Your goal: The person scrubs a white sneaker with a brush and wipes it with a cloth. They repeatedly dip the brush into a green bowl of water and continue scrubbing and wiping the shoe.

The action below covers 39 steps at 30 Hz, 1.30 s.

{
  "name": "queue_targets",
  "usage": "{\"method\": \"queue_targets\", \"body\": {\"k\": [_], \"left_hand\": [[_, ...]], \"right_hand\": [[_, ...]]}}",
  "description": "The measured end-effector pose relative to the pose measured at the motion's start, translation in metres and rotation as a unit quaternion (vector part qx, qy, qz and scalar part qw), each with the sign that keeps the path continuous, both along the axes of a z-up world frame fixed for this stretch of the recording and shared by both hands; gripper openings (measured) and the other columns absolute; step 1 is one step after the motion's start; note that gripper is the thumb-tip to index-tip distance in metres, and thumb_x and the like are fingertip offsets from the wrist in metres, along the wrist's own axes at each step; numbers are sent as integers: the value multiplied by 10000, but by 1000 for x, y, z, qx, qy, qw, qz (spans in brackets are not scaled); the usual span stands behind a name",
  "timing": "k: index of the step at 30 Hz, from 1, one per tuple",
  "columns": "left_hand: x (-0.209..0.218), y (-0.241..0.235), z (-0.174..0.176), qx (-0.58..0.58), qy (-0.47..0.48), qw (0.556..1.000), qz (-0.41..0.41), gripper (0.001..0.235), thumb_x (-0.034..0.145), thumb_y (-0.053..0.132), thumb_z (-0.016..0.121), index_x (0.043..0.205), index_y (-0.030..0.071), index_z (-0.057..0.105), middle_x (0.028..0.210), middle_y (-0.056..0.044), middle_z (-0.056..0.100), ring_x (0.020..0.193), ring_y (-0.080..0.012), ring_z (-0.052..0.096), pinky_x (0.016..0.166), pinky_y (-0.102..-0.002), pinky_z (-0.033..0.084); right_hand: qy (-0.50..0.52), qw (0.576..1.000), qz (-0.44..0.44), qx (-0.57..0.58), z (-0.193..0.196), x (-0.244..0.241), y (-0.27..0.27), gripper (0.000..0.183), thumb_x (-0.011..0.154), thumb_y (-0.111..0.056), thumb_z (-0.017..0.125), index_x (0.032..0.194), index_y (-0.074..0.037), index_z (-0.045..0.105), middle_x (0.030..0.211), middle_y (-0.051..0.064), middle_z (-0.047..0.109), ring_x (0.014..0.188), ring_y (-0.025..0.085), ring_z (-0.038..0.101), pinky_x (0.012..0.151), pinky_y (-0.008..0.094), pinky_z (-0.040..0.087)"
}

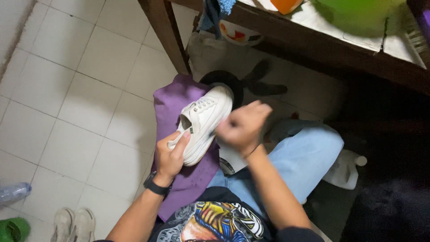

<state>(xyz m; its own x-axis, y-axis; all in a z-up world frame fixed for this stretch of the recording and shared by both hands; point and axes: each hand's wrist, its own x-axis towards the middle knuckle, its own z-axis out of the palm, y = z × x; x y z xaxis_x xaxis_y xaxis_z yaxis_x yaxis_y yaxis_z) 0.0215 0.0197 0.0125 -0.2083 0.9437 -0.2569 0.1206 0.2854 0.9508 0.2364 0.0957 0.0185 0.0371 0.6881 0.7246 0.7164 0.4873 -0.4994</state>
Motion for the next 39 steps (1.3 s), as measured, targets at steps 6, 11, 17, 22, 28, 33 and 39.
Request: {"method": "queue_targets", "body": {"k": [6,11,17,22,28,33,39], "left_hand": [[8,9,18,-11,-8,1000,12,381,938,259,744,591,161,620,535,65,510,565,-68,420,528,-245,344],[9,10,3,-19,-18,1000,12,388,929,277,746,583,185,598,540,85,494,554,-63,420,536,-226,325],[12,7,7,-26,-29,999,15,398,926,293,747,581,181,582,536,74,480,549,-67,412,528,-231,322],[5,5,-3,-35,-39,999,10,423,932,309,753,561,190,586,530,87,482,563,-55,410,532,-213,329],[12,8,1,-38,-20,999,11,420,924,315,750,568,186,568,536,87,478,565,-63,421,541,-231,328],[8,5,-11,-33,-34,999,15,397,936,271,733,577,176,593,540,71,480,572,-74,419,544,-234,337],[10,6,5,-34,-33,999,10,407,935,272,732,567,186,581,532,80,473,554,-66,410,531,-231,323]], "right_hand": [[-11,1000,-15,19,-14,16,12,332,685,-150,732,555,-212,433,529,-29,396,543,239,434,684,373,328],[-13,997,72,4,19,-25,-28,326,671,-239,802,538,-237,504,525,-31,477,607,230,480,809,440,313],[-46,997,-54,12,17,-7,-19,293,728,-147,768,587,-199,516,585,24,498,641,296,513,743,422,334],[-67,996,-56,15,-8,23,6,289,789,-125,755,623,-196,529,603,9,511,630,298,511,740,422,344],[-47,993,85,62,12,-33,-41,304,691,-251,773,539,-244,510,538,-27,470,610,243,469,763,431,311],[-64,996,-65,4,-6,4,-8,285,736,-180,785,599,-203,536,605,17,506,679,296,516,825,436,361],[-30,998,-55,-4,-23,12,-11,354,700,-223,818,558,-236,494,572,-38,470,686,251,477,826,419,337]]}}
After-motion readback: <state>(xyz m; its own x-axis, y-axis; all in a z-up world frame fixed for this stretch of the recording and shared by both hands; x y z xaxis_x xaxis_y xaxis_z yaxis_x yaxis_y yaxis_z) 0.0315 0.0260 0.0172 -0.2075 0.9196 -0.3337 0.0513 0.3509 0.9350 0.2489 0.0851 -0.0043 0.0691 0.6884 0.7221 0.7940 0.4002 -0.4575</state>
